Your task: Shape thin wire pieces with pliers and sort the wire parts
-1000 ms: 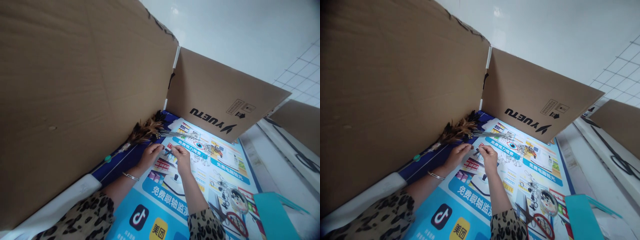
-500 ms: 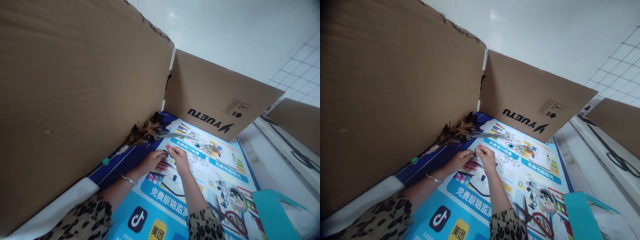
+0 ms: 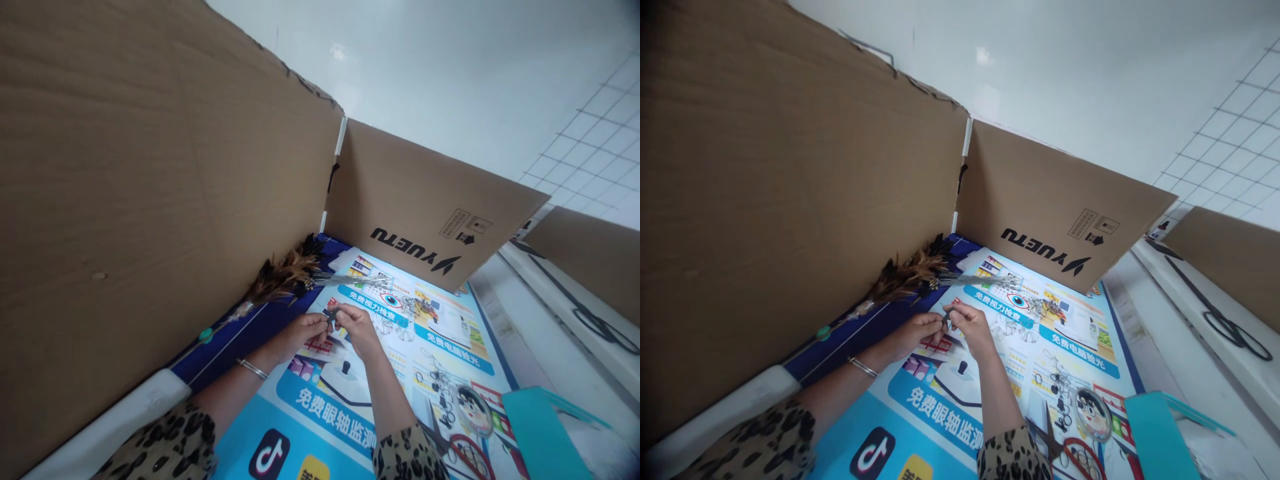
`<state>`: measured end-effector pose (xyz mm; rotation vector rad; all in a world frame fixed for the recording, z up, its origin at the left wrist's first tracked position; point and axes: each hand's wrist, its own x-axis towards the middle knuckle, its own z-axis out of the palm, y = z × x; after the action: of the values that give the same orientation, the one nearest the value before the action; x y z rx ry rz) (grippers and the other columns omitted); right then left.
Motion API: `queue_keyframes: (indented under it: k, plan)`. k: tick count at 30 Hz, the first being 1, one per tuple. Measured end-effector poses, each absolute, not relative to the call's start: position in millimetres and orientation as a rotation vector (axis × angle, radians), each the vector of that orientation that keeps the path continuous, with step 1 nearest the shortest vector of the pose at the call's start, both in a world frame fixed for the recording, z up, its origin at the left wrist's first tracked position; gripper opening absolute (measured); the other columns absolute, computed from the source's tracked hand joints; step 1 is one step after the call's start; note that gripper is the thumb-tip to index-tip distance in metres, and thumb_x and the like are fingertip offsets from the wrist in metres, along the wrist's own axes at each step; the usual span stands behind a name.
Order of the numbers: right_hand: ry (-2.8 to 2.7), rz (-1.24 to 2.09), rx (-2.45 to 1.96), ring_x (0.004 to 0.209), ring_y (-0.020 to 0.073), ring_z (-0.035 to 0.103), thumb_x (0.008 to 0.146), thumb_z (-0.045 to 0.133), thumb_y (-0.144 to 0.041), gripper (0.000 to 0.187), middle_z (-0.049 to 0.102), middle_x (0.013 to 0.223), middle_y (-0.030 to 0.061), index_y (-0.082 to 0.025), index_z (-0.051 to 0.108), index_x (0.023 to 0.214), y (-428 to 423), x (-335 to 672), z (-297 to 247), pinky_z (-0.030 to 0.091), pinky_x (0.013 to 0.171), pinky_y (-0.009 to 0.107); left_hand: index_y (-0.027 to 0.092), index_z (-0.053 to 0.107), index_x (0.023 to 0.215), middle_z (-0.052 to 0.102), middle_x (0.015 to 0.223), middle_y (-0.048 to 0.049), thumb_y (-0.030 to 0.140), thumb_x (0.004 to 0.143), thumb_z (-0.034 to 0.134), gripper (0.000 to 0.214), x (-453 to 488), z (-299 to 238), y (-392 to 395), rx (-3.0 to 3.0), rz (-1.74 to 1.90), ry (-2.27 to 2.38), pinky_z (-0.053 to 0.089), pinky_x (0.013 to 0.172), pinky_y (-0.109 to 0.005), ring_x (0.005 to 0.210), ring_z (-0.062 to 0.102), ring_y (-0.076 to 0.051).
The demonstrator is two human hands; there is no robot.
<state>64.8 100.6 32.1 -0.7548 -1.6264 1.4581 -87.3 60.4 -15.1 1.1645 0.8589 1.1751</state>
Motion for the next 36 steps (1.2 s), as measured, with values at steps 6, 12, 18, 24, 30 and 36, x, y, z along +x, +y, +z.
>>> queue_keyframes:
  k: [6, 12, 18, 24, 30, 36]
  plan:
    - [-1.679, 1.392, -0.758, 0.06, 0.011, 0.048, 0.073, 0.06, -0.036, 0.02, 0.058, 0.069, 0.0004, -0.018, 0.067, 0.078, 101, 64, 34, 0.039, 0.058, 0.023, 0.011, 0.059, 0.076, 0.053, 0.054, 0.0004, 0.046, 0.076, 0.055, 0.035, -88, -13, 56, 1.09, 1.084, 0.718, 0.04, 0.056, -0.023, 0.05, 0.047, -0.009]
    - [-1.715, 1.195, -0.858, 0.062, 0.0116, 0.048, 0.075, 0.058, -0.035, 0.019, 0.055, 0.065, -0.0012, -0.018, 0.065, 0.07, 98, 59, 35, 0.039, 0.06, 0.023, 0.011, 0.063, 0.084, 0.064, 0.07, -0.0058, 0.042, 0.078, 0.054, 0.033, -91, -19, 61, 1.108, 1.154, 0.775, 0.045, 0.066, -0.029, 0.065, 0.059, -0.016]
    - [-1.71, 1.12, -0.897, 0.066, 0.0126, 0.05, 0.076, 0.057, -0.037, 0.021, 0.057, 0.07, 0.0, -0.018, 0.064, 0.072, 100, 59, 34, 0.04, 0.061, 0.023, 0.014, 0.062, 0.1, 0.064, 0.103, -0.0084, 0.039, 0.081, 0.05, 0.034, -96, -15, 63, 1.246, 1.39, 0.954, 0.039, 0.088, -0.034, 0.099, 0.055, -0.023]
    - [-1.742, 1.066, -0.916, 0.067, 0.0128, 0.05, 0.074, 0.058, -0.036, 0.019, 0.058, 0.07, -0.0004, -0.018, 0.064, 0.073, 103, 58, 28, 0.04, 0.062, 0.023, 0.015, 0.064, 0.097, 0.065, 0.1, -0.0064, 0.036, 0.081, 0.048, 0.031, -97, -9, 61, 1.345, 1.494, 1.137, 0.039, 0.088, -0.033, 0.098, 0.056, -0.022]
    - [-1.609, 1.051, -0.975, 0.063, 0.0122, 0.05, 0.074, 0.056, -0.04, 0.024, 0.058, 0.068, -0.0009, -0.018, 0.064, 0.074, 103, 57, 29, 0.039, 0.059, 0.023, 0.015, 0.065, 0.095, 0.067, 0.095, -0.0061, 0.033, 0.074, 0.058, 0.029, -93, -18, 64, 1.429, 1.331, 1.165, 0.045, 0.081, -0.03, 0.09, 0.059, -0.021]
    - [-1.423, 1.058, -1.005, 0.053, 0.0094, 0.042, 0.074, 0.057, -0.039, 0.023, 0.048, 0.055, -0.0042, -0.017, 0.061, 0.071, 108, 61, 29, 0.036, 0.055, 0.022, 0.017, 0.068, 0.083, 0.07, 0.08, -0.0029, 0.031, 0.074, 0.056, 0.021, -90, -24, 68, 1.467, 1.203, 1.193, 0.048, 0.071, -0.028, 0.076, 0.063, -0.019]
